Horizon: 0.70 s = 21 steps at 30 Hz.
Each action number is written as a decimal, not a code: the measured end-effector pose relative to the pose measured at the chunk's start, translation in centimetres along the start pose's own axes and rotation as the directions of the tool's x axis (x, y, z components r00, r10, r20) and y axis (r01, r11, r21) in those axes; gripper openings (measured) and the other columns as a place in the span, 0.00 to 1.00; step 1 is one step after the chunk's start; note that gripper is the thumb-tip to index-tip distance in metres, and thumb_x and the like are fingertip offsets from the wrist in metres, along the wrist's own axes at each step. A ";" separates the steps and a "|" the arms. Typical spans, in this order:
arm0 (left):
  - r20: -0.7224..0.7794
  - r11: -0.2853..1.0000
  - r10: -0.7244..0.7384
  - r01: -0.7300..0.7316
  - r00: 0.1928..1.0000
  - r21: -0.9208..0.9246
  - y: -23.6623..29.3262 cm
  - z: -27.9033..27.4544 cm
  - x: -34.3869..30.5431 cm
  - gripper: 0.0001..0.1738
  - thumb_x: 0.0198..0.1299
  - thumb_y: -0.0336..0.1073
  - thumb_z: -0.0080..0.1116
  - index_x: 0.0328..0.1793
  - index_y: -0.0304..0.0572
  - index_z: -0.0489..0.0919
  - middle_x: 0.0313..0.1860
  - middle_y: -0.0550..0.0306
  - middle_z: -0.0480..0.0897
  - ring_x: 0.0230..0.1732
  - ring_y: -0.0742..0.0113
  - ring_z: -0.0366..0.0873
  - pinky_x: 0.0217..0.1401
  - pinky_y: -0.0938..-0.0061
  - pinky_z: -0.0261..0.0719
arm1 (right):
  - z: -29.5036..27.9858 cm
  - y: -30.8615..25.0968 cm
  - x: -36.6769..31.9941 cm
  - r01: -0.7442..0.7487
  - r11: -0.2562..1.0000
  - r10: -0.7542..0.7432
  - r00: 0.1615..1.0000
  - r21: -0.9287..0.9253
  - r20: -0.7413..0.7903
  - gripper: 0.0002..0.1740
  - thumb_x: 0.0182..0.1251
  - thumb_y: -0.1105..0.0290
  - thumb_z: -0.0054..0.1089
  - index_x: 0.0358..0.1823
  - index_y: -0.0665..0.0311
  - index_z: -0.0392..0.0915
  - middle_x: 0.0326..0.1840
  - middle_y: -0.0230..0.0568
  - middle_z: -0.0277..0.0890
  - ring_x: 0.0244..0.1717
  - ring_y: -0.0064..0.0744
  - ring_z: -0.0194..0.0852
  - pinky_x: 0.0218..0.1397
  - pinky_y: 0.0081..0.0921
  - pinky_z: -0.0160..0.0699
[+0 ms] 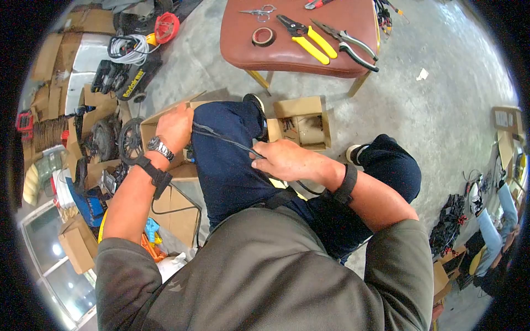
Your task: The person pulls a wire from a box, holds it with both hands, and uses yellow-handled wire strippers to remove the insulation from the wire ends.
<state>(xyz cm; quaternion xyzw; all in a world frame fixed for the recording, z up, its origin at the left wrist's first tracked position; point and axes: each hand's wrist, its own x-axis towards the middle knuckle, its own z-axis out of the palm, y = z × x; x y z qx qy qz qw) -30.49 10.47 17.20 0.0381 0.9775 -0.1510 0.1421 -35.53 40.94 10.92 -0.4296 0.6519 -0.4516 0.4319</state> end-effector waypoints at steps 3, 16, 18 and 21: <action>-0.004 1.000 -0.001 0.001 1.000 -0.005 -0.5 0.4 -0.5 0.01 0.53 0.28 0.57 0.32 0.40 0.78 0.37 0.46 0.79 0.38 0.46 0.81 0.41 0.55 0.80 | 0.1 0.2 -0.3 -0.005 1.000 0.005 1.000 -0.002 0.001 0.17 0.72 0.57 0.54 0.48 0.66 0.74 0.40 0.58 0.81 0.44 0.64 0.79 0.49 0.53 0.76; 0.061 0.998 -0.056 0.055 0.997 0.024 -1.6 1.2 -1.5 0.05 0.51 0.28 0.60 0.35 0.40 0.76 0.37 0.47 0.77 0.39 0.47 0.80 0.43 0.56 0.80 | -0.2 0.3 -1.7 -0.044 0.999 0.043 0.996 0.009 0.077 0.19 0.75 0.57 0.53 0.51 0.68 0.75 0.39 0.59 0.79 0.45 0.63 0.77 0.49 0.49 0.74; 0.065 0.998 -0.062 0.060 0.996 0.030 -1.7 1.2 -1.7 0.06 0.51 0.27 0.61 0.35 0.41 0.76 0.37 0.48 0.77 0.39 0.47 0.80 0.42 0.55 0.80 | 0.0 0.2 -1.9 -0.007 1.000 0.007 1.000 0.013 0.018 0.19 0.74 0.56 0.53 0.46 0.68 0.74 0.35 0.62 0.78 0.42 0.66 0.78 0.47 0.54 0.74; 0.067 0.997 -0.076 0.074 0.995 0.031 -1.9 1.4 -2.1 0.06 0.51 0.27 0.61 0.35 0.41 0.76 0.37 0.48 0.76 0.39 0.47 0.80 0.42 0.56 0.81 | -0.1 -0.4 -2.1 -0.064 0.998 0.064 0.996 -0.011 0.069 0.19 0.74 0.56 0.53 0.46 0.68 0.74 0.36 0.62 0.78 0.42 0.66 0.77 0.47 0.55 0.74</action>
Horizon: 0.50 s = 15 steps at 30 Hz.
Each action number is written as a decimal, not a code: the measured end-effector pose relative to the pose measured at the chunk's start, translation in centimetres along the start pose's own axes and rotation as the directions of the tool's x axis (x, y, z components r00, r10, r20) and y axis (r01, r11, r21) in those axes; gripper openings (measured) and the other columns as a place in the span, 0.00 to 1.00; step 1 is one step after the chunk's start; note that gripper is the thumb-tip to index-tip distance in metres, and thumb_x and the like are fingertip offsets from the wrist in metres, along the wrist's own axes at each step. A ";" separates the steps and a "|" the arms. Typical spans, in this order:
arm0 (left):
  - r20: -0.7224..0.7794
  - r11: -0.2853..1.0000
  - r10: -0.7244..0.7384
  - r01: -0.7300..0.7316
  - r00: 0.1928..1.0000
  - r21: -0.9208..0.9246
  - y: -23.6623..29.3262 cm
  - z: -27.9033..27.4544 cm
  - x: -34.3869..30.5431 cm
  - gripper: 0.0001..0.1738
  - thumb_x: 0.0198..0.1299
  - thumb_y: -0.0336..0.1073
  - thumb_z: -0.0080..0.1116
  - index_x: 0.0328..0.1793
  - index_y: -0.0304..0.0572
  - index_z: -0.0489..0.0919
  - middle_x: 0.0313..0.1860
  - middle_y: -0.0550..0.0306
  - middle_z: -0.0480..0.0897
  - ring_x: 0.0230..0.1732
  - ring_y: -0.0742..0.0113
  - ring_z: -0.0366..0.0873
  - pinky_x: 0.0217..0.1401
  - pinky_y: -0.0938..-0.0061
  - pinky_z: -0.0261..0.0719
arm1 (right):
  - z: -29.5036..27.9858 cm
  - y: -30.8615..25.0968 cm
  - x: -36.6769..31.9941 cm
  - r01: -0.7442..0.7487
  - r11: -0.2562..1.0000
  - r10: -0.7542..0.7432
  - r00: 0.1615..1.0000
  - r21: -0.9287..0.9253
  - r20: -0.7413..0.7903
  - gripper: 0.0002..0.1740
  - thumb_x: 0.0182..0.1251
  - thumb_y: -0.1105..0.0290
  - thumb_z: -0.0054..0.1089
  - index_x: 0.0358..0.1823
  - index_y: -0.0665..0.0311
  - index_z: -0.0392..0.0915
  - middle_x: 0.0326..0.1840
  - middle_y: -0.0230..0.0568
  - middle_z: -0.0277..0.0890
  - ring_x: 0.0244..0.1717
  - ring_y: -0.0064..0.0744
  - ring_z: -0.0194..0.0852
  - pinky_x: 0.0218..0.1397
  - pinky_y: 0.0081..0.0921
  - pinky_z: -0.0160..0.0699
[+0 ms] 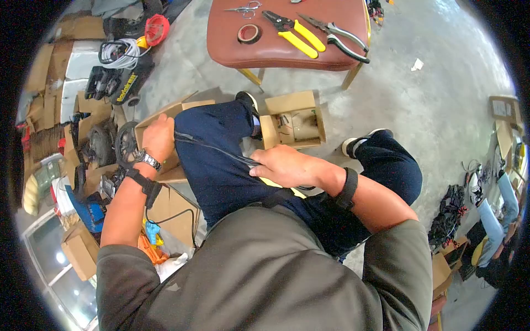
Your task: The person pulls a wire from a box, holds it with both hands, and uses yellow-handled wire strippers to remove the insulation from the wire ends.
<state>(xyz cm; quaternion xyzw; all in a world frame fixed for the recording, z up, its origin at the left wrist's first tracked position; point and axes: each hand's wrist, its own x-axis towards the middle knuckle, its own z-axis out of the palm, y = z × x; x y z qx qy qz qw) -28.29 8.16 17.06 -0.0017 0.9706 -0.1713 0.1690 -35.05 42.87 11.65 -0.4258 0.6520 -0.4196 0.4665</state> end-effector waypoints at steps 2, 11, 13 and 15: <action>-0.024 1.000 -0.005 0.005 1.000 0.007 -0.2 0.6 0.0 0.07 0.51 0.27 0.61 0.35 0.41 0.76 0.37 0.48 0.76 0.39 0.48 0.80 0.42 0.56 0.81 | 0.3 0.4 -0.1 0.067 0.998 -0.066 0.997 0.017 -0.035 0.18 0.74 0.56 0.53 0.45 0.68 0.73 0.35 0.62 0.78 0.41 0.67 0.77 0.47 0.56 0.73; -0.057 0.999 -0.018 0.020 0.998 0.034 -0.3 1.2 -0.5 0.07 0.50 0.27 0.61 0.36 0.42 0.76 0.37 0.50 0.76 0.39 0.49 0.80 0.41 0.57 0.81 | 0.6 0.2 -0.9 0.090 0.996 -0.091 0.994 -0.023 -0.068 0.15 0.74 0.60 0.53 0.43 0.68 0.72 0.31 0.60 0.77 0.39 0.67 0.77 0.43 0.57 0.73; -0.049 0.999 -0.019 0.021 0.999 0.035 -0.5 1.2 -0.7 0.06 0.51 0.27 0.60 0.35 0.42 0.75 0.37 0.50 0.75 0.38 0.49 0.80 0.42 0.58 0.81 | 0.7 0.1 -1.3 0.085 0.996 -0.086 0.994 -0.024 -0.073 0.15 0.74 0.60 0.53 0.43 0.67 0.73 0.31 0.60 0.77 0.39 0.67 0.77 0.43 0.57 0.73; -0.049 0.999 -0.032 0.034 0.998 0.040 -0.5 1.4 -0.8 0.05 0.52 0.28 0.58 0.35 0.42 0.75 0.37 0.50 0.75 0.38 0.50 0.80 0.42 0.58 0.81 | 0.3 -0.5 -1.8 0.055 0.998 -0.056 0.997 -0.020 -0.061 0.15 0.74 0.60 0.53 0.42 0.67 0.73 0.31 0.60 0.77 0.39 0.67 0.77 0.43 0.57 0.73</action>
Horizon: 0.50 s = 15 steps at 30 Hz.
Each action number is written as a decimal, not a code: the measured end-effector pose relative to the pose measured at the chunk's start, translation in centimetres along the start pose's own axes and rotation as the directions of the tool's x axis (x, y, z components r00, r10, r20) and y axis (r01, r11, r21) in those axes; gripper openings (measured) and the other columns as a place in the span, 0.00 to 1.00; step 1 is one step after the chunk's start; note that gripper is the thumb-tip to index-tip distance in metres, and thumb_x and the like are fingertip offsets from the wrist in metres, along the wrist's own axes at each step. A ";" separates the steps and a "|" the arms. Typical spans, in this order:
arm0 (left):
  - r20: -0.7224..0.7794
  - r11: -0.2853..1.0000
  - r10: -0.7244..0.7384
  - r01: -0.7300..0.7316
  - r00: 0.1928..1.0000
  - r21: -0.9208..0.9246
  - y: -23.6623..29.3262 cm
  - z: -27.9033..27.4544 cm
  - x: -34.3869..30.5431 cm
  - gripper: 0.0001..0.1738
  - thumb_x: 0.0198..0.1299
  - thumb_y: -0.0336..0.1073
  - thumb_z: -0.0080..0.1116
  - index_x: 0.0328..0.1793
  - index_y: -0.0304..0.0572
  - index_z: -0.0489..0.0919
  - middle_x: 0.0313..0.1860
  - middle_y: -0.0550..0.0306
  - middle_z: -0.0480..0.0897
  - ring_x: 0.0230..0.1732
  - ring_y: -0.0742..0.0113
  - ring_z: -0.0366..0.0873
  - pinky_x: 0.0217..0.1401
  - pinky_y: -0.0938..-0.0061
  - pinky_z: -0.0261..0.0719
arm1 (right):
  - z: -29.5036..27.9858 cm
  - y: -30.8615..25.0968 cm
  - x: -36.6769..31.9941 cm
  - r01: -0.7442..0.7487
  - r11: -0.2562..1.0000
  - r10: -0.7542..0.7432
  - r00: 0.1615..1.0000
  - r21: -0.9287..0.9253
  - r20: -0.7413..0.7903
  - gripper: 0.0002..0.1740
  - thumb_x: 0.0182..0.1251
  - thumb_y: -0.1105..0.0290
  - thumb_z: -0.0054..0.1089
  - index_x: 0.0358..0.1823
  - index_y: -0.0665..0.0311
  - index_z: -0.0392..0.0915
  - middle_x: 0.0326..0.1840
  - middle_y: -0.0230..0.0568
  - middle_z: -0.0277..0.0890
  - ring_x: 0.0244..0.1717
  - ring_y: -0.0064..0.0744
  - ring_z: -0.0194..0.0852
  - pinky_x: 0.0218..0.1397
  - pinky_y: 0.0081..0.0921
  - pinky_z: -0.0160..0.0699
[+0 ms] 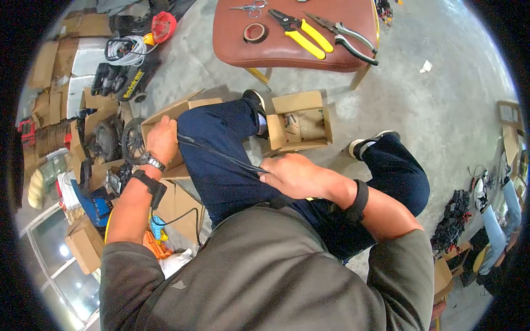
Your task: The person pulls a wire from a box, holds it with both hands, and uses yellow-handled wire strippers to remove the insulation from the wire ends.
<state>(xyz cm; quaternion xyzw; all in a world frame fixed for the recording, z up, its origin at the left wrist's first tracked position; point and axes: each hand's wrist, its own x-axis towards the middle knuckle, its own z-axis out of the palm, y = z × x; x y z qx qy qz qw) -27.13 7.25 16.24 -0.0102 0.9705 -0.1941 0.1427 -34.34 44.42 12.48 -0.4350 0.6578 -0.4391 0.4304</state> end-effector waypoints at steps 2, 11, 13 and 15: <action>-0.005 1.000 -0.008 0.008 1.000 0.013 0.0 0.2 -0.1 0.04 0.53 0.28 0.57 0.35 0.42 0.75 0.37 0.50 0.75 0.38 0.50 0.80 0.42 0.58 0.81 | -0.1 -0.2 -0.1 -0.013 1.000 0.013 1.000 0.008 0.008 0.15 0.74 0.60 0.52 0.42 0.67 0.73 0.31 0.60 0.78 0.39 0.66 0.77 0.43 0.56 0.73; -0.023 1.000 0.019 -0.020 1.000 -0.004 -0.2 0.4 0.4 0.03 0.54 0.28 0.56 0.34 0.42 0.74 0.37 0.50 0.75 0.39 0.50 0.80 0.42 0.58 0.81 | -0.2 1.2 0.5 0.009 0.999 -0.009 1.000 0.039 0.012 0.16 0.74 0.59 0.52 0.40 0.67 0.73 0.31 0.60 0.77 0.39 0.66 0.77 0.43 0.55 0.74; -0.031 1.000 0.012 -0.013 0.999 -0.010 -0.1 0.6 0.1 0.03 0.54 0.28 0.56 0.34 0.42 0.74 0.37 0.50 0.75 0.39 0.50 0.80 0.42 0.58 0.81 | -0.4 1.0 0.6 0.000 0.998 0.000 1.000 0.055 0.008 0.17 0.74 0.59 0.52 0.39 0.68 0.74 0.31 0.60 0.77 0.39 0.66 0.77 0.44 0.54 0.74; -0.047 1.000 0.005 -0.006 0.999 -0.008 -0.3 0.6 0.3 0.02 0.55 0.28 0.56 0.34 0.42 0.75 0.37 0.50 0.75 0.39 0.50 0.80 0.42 0.58 0.81 | -0.7 0.8 0.8 -0.012 0.999 0.011 1.000 0.045 0.016 0.16 0.74 0.59 0.52 0.39 0.68 0.74 0.32 0.60 0.78 0.40 0.66 0.77 0.44 0.54 0.74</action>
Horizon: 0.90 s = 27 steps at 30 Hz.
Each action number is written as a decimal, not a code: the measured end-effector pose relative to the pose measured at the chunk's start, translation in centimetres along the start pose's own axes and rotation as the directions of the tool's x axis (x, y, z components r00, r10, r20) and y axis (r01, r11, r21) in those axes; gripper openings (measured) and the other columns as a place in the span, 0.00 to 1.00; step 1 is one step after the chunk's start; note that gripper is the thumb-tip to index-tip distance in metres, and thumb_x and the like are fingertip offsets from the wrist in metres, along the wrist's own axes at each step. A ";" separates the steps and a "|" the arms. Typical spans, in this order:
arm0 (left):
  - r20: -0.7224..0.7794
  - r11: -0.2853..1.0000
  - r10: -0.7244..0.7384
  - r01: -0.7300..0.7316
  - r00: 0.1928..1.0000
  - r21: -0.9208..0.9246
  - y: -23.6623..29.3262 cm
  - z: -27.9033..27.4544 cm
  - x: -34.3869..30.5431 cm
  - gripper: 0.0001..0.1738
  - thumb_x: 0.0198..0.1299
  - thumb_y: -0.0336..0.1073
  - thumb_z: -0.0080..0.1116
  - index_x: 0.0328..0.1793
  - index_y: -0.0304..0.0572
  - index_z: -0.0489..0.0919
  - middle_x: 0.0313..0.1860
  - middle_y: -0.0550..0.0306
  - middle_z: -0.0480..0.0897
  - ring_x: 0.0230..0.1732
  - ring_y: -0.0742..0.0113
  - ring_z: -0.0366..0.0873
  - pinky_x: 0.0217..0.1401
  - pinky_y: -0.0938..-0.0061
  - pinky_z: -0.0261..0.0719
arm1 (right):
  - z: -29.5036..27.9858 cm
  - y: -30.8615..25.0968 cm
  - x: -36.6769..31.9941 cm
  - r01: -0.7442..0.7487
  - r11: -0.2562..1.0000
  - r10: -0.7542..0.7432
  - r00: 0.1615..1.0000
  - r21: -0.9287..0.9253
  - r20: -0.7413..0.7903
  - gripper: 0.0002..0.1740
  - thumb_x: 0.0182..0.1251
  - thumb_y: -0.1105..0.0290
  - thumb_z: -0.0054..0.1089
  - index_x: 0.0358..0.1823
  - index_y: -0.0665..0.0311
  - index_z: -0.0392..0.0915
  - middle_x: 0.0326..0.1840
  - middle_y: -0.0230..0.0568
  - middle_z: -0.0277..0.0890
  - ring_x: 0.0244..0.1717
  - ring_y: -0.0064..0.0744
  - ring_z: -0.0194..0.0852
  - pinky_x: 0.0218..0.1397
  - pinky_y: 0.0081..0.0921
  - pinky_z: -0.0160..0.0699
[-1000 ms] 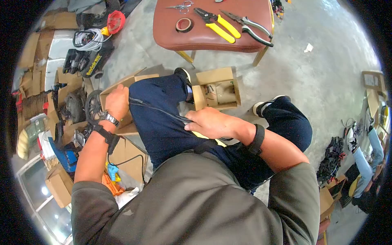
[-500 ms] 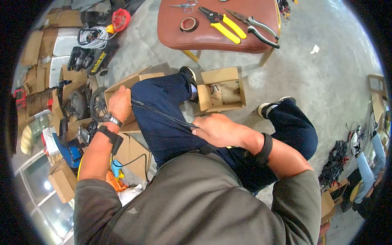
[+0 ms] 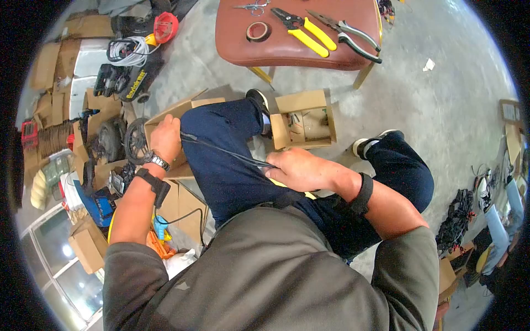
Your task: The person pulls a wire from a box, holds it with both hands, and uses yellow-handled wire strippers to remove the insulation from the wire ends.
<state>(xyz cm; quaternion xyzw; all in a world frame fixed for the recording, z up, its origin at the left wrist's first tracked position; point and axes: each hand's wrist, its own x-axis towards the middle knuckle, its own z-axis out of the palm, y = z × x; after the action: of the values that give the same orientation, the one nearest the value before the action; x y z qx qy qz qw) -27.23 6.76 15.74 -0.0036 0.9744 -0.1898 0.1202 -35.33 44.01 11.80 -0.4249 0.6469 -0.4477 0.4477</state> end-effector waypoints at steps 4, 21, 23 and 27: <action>0.016 1.000 0.003 -0.003 1.000 -0.006 0.0 0.1 -0.4 0.01 0.56 0.28 0.55 0.35 0.42 0.75 0.37 0.50 0.75 0.39 0.49 0.80 0.42 0.57 0.81 | 0.5 0.4 0.1 -0.006 1.000 0.006 1.000 0.009 0.018 0.16 0.73 0.59 0.54 0.41 0.68 0.75 0.33 0.60 0.79 0.40 0.65 0.78 0.45 0.53 0.74; 0.014 1.000 0.007 -0.007 1.000 -0.026 -0.2 0.4 -0.3 0.02 0.55 0.26 0.53 0.35 0.41 0.74 0.37 0.45 0.77 0.39 0.43 0.80 0.42 0.53 0.79 | 0.2 2.5 0.8 0.025 0.999 -0.027 0.997 0.036 0.068 0.19 0.69 0.59 0.54 0.39 0.73 0.77 0.32 0.61 0.78 0.35 0.60 0.79 0.43 0.49 0.75; 0.012 1.000 0.017 -0.017 1.000 0.003 -0.1 0.3 -0.4 0.04 0.54 0.25 0.53 0.36 0.40 0.74 0.37 0.45 0.76 0.39 0.43 0.80 0.42 0.54 0.79 | 0.5 3.3 0.8 0.038 0.997 -0.043 0.997 0.071 0.061 0.22 0.74 0.55 0.50 0.38 0.71 0.75 0.31 0.56 0.78 0.34 0.53 0.77 0.42 0.46 0.73; 0.012 0.999 0.019 -0.019 1.000 0.034 -0.2 0.8 -0.5 0.06 0.53 0.23 0.55 0.37 0.40 0.73 0.40 0.45 0.76 0.40 0.42 0.80 0.43 0.53 0.79 | -0.2 2.5 0.8 -0.097 0.983 0.068 0.981 0.158 0.184 0.20 0.73 0.58 0.50 0.33 0.71 0.75 0.24 0.47 0.78 0.30 0.44 0.78 0.39 0.42 0.74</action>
<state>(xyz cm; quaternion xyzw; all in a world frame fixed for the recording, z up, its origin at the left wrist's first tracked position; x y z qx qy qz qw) -26.60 6.31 15.21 0.0065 0.9703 -0.2052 0.1280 -36.13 43.87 9.25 -0.3971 0.5820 -0.4414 0.5557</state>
